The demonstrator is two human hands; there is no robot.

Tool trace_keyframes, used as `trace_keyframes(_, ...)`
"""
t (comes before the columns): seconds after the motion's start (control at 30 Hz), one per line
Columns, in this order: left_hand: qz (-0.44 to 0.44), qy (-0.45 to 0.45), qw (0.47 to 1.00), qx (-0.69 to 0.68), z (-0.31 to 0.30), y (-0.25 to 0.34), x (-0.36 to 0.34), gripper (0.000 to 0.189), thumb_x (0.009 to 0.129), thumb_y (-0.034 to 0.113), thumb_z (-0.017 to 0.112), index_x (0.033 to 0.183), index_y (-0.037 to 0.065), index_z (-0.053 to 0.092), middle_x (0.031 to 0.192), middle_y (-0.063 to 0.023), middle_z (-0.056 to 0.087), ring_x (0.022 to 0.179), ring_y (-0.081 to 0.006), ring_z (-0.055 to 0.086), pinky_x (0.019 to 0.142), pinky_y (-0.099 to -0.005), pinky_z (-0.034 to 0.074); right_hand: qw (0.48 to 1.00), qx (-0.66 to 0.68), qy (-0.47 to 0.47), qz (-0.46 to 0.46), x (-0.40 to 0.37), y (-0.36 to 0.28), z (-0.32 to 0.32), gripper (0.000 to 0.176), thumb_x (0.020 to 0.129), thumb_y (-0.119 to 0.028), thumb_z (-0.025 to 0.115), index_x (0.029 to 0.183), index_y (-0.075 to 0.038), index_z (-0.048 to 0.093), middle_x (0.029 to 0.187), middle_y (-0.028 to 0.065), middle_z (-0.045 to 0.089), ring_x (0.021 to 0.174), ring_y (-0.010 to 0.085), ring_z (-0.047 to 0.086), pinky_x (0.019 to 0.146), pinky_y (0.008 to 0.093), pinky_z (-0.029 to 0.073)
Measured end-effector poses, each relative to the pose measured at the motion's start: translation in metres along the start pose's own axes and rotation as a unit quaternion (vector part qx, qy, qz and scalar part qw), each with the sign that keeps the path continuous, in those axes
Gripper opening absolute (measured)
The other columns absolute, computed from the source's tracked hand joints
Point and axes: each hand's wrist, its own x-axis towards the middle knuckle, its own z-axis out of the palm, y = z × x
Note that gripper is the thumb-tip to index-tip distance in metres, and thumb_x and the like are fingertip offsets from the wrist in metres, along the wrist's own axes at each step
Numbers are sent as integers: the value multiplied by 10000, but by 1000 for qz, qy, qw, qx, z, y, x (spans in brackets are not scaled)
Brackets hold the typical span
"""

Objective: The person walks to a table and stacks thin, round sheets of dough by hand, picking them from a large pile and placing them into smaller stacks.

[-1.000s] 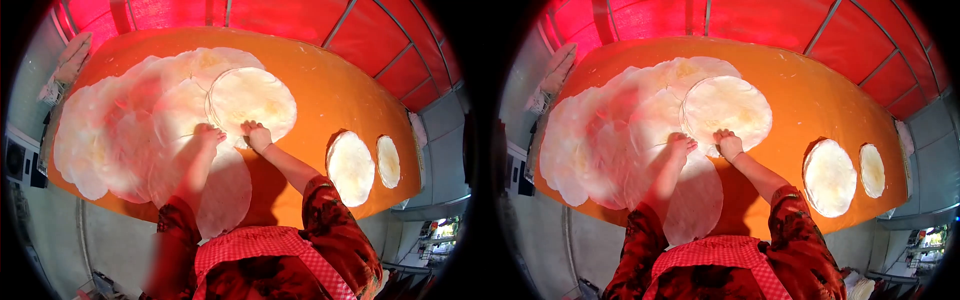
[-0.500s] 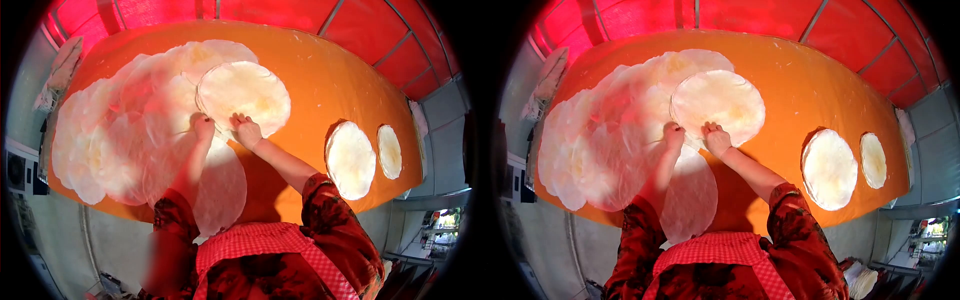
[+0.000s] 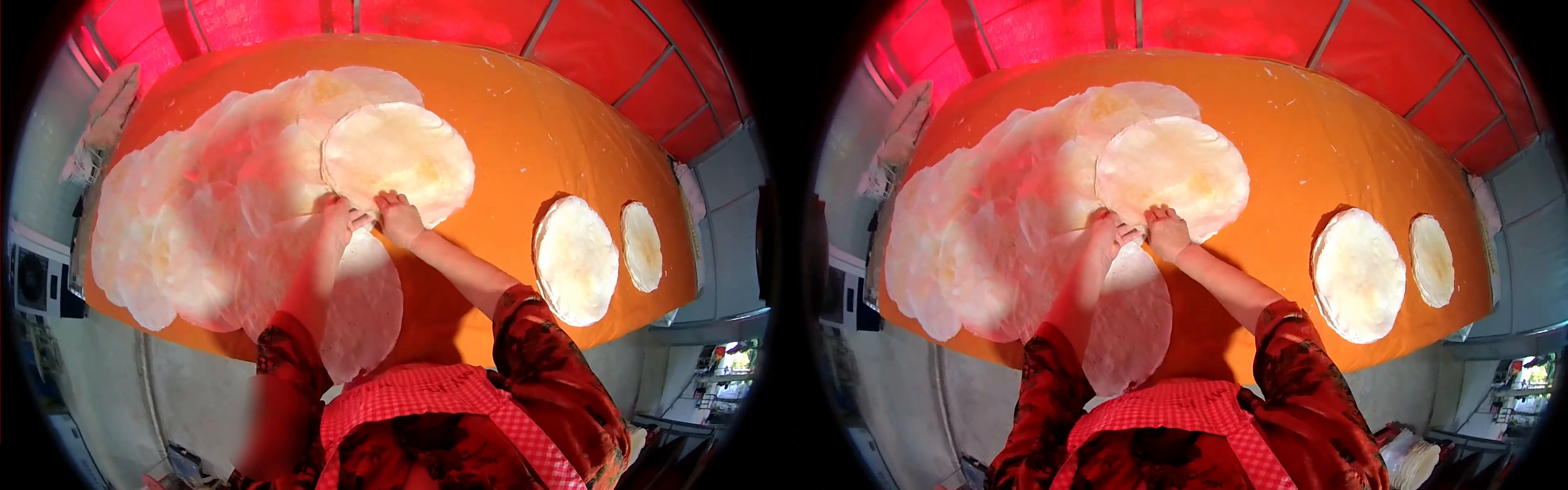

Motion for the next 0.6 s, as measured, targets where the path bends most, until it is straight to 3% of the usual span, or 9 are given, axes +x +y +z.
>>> trace_keyframes(0.13,-1,-31,999,-9,-6,-4,2,259,983,139,434,1215,39,493,1307,-199,520,1142,-362,568,873,-487,537,998,8,58,-1,-11,-5,-1,479,820,-253,634,1243,-45,549,1267,145,549,1110,335,537,909,415,475)
trace_keyframes(0.27,8,-58,996,-64,-3,-12,3,260,979,177,464,1196,37,492,1268,-190,539,1170,-338,552,930,-483,501,992,85,79,58,2,4,2,481,798,-210,671,1251,-88,567,1223,135,575,1105,353,537,934,382,459)
trace_keyframes(0.3,16,-69,995,-74,-6,-16,-1,261,979,187,472,1192,38,492,1253,-185,547,1177,-333,547,943,-485,491,991,41,118,46,8,9,9,444,784,-178,683,1218,-125,609,1151,138,627,1045,346,583,898,376,483)
trace_keyframes(0.4,114,-91,986,82,0,6,-94,281,976,215,487,1194,38,484,1210,-158,554,1187,-323,535,953,-469,487,986,150,52,54,25,22,4,448,732,-130,720,1168,-105,624,1126,115,643,1007,317,618,831,409,519)
trace_keyframes(0.43,174,-53,971,156,-17,0,-117,299,944,192,547,1190,34,487,1193,-138,553,1143,-314,545,956,-421,481,984,166,20,64,36,27,-6,447,749,-140,705,1187,-104,621,1099,119,660,970,300,639,828,395,519)
trace_keyframes(0.5,365,68,862,346,-82,-20,-157,327,894,161,621,1176,47,499,1236,-130,540,1102,-309,557,932,-439,458,975,201,-37,90,63,33,-50,417,789,-166,676,1203,-134,635,1063,118,687,950,264,662,846,369,510)
trace_keyframes(0.53,402,169,780,449,-101,-14,-192,391,860,155,657,1195,35,497,1235,-129,537,1112,-304,539,930,-434,448,968,219,-64,107,75,32,-79,389,811,-183,661,1200,-165,652,1055,113,697,966,245,665,866,358,499)
trace_keyframes(0.57,430,265,677,536,-121,-7,-225,455,825,149,692,1215,23,495,1233,-129,534,1122,-300,522,929,-430,438,912,375,-76,149,77,10,-122,414,824,-92,526,1230,-80,610,1155,111,650,1065,222,614,944,344,439)
trace_keyframes(0.6,429,300,628,577,-157,-10,-245,497,804,129,703,1230,9,476,1223,-137,531,1119,-299,516,927,-432,435,830,517,-75,197,78,-11,-164,458,837,-1,391,1260,5,567,1256,110,603,1163,199,564,1022,329,380)
